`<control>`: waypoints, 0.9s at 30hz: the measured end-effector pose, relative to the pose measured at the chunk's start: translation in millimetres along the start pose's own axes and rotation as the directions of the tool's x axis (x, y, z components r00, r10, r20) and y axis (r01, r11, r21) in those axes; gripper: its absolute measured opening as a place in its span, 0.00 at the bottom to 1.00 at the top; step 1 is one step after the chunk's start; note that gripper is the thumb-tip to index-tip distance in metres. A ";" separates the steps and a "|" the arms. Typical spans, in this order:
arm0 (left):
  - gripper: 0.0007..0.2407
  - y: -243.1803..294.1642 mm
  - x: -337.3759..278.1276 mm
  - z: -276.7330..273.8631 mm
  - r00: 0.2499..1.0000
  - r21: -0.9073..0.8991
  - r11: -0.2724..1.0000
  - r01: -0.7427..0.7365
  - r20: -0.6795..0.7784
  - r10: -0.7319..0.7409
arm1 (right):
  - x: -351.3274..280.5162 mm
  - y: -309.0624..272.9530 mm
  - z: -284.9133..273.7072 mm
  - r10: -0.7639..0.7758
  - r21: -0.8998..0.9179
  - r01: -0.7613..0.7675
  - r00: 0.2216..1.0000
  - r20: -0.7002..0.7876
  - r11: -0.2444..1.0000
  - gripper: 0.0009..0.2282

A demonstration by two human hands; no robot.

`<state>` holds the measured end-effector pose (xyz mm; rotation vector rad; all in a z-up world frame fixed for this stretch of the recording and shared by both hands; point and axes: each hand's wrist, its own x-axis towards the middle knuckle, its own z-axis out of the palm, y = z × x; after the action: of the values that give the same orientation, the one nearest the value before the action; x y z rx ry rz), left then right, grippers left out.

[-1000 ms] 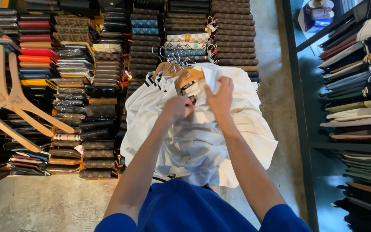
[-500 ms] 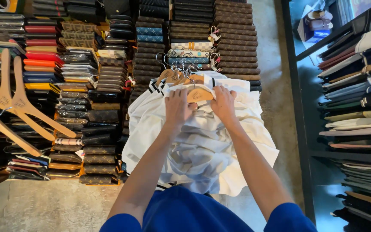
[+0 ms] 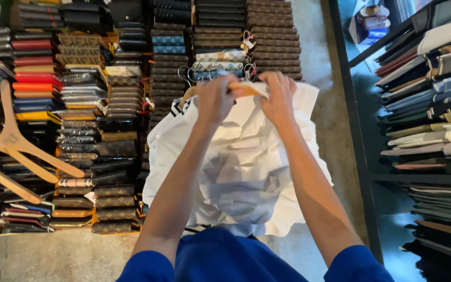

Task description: The recorder removes multiple white polo shirts from wooden hangers and stacks them on a table filled with accessories.

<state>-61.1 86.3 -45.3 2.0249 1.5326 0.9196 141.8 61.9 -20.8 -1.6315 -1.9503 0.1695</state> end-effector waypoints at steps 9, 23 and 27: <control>0.09 -105.1 -66.2 28.5 0.970 0.051 0.972 0.231 0.071 -0.234 | -67.1 123.6 82.1 0.477 -0.026 -0.486 0.845 0.243 0.873 0.17; 0.12 22.3 -83.4 39.6 0.920 0.184 0.931 -0.315 -0.181 0.347 | -64.6 80.4 26.2 0.456 0.105 -0.525 0.808 0.374 0.844 0.13; 0.12 25.0 -74.8 65.1 0.943 0.313 0.892 -0.327 0.039 0.332 | -68.7 89.1 13.7 0.484 0.355 -0.654 0.744 0.460 0.668 0.13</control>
<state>-9.4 10.6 -90.8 2.5735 1.4419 0.8522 216.9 23.0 -96.3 -1.8688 -1.3302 1.1776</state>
